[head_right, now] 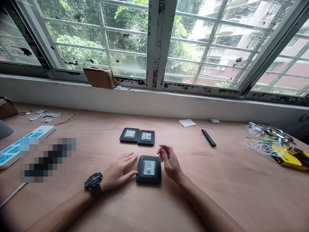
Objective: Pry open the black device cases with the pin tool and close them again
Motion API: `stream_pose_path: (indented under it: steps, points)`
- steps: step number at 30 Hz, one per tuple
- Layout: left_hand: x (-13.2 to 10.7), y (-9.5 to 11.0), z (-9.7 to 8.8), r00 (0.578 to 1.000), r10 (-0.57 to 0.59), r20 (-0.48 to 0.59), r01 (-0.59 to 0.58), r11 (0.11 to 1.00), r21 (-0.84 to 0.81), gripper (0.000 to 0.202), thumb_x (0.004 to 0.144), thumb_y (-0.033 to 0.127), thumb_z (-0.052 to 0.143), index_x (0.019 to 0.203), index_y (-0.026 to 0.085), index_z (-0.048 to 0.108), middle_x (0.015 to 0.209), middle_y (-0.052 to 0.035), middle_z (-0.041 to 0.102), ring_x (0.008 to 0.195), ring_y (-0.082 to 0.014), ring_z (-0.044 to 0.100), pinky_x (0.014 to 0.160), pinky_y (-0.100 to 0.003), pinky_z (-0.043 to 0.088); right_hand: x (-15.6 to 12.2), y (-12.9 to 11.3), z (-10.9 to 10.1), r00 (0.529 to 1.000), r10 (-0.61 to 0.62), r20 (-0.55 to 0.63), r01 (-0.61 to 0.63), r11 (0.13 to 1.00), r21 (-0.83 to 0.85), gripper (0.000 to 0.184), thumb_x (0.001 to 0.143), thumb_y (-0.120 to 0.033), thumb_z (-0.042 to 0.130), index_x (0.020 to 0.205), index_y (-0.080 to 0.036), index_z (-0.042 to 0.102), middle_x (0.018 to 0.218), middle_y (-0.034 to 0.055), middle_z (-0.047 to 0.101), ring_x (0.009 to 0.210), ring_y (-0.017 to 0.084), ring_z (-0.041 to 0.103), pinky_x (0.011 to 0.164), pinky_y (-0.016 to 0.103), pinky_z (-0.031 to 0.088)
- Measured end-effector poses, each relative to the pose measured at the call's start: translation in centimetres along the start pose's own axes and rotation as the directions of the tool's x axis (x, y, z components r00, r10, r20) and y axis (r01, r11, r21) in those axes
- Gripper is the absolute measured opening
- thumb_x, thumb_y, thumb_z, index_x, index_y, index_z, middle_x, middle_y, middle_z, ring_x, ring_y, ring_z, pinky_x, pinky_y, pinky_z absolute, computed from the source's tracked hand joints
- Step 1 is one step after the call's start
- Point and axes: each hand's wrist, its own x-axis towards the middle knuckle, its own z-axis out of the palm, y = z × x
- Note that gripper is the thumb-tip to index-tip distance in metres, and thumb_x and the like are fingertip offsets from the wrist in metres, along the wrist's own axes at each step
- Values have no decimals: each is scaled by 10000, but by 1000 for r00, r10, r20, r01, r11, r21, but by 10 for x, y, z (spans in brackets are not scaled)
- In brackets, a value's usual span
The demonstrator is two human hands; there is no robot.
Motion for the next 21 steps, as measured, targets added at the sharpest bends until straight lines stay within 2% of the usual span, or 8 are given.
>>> stream_pose_path:
  steps: [7,10,13,15,17,21]
  points:
    - [-5,-12,-3,998,-44,-35,43,999,-33,567,1011,496,573,1482,191,492,1457,-117,584,1381,-288,519,1159,-506,417,1,2,-3,997,-15,78,14,1000,14,363,1074,-469,374,1261,-256,601,908,37,639,599,141,515,621,344,530]
    - [-6,-22,-9,994,-85,-67,82,996,-45,516,1024,484,554,1447,189,532,1434,-104,604,1352,-276,545,1139,-476,447,6,-2,-7,998,14,67,-14,1000,6,270,1013,-467,546,1114,-243,658,964,48,668,608,134,545,576,311,514]
    - [-5,-31,-15,987,-127,-98,122,991,-60,480,1025,475,546,1411,191,571,1399,-100,627,1290,-266,594,1080,-428,504,14,-9,-8,1000,14,-16,-13,997,71,220,932,-431,693,975,-236,600,1034,53,684,605,119,560,518,272,481]
    - [-4,-36,-17,983,-148,-108,141,987,-72,468,1023,474,544,1393,191,590,1374,-100,641,1253,-264,616,1053,-414,522,21,-14,-5,996,9,-87,3,990,142,236,941,-428,684,963,-247,533,954,29,699,520,97,504,466,253,440]
    - [-4,-40,-18,980,-167,-108,159,984,-78,458,1023,477,540,1378,195,603,1364,-94,647,1242,-264,621,1050,-414,521,28,-18,3,994,0,-107,20,983,183,225,980,-451,620,997,-256,509,837,-5,685,460,88,440,427,241,390]
    - [-5,-50,-17,968,-214,-133,206,976,-74,453,1025,496,527,1364,207,615,1353,-86,653,1216,-264,632,1035,-420,522,36,-18,26,999,-37,-13,39,977,212,234,1018,-485,533,1064,-257,555,782,-18,631,464,93,417,411,239,340]
